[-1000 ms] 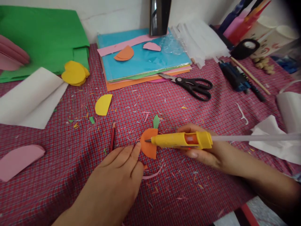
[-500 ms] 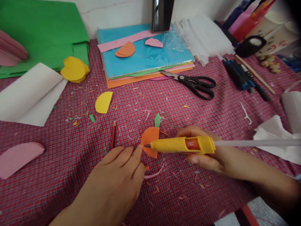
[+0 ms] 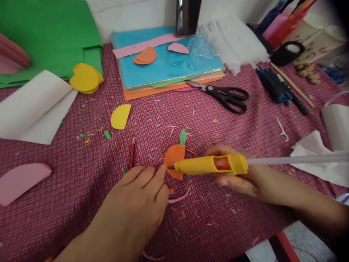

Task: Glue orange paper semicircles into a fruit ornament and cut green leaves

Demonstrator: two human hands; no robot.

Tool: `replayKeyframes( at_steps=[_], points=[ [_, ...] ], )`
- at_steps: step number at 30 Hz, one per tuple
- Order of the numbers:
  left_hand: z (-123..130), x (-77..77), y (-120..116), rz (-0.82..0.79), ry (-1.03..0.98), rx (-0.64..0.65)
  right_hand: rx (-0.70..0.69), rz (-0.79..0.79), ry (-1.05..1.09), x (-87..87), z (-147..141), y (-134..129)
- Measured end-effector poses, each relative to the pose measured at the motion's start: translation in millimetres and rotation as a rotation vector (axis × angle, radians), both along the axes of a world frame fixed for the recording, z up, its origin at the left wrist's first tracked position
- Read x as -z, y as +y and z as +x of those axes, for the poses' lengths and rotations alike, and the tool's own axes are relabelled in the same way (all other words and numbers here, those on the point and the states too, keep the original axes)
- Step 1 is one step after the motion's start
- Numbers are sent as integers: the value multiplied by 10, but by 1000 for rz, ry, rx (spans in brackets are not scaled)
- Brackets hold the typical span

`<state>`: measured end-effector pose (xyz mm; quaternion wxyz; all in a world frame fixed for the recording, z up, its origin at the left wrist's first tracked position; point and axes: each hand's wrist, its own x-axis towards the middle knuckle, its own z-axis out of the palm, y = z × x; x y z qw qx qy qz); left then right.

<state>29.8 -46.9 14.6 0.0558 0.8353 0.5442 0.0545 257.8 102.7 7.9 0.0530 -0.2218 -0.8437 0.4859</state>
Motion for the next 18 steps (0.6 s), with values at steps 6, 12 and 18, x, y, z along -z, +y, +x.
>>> replayKeyframes(
  at_steps=[6, 12, 18],
  points=[
    [-4, -2, 28, 28, 18, 33, -45, -55, -49, -24, 145, 10],
    [-1, -6, 50, 77, 24, 50, 12, -36, 32, 16, 160, 19],
    [-17, -26, 39, 47, 39, 64, -18, 1, -37, -14, 241, -17]
  ],
)
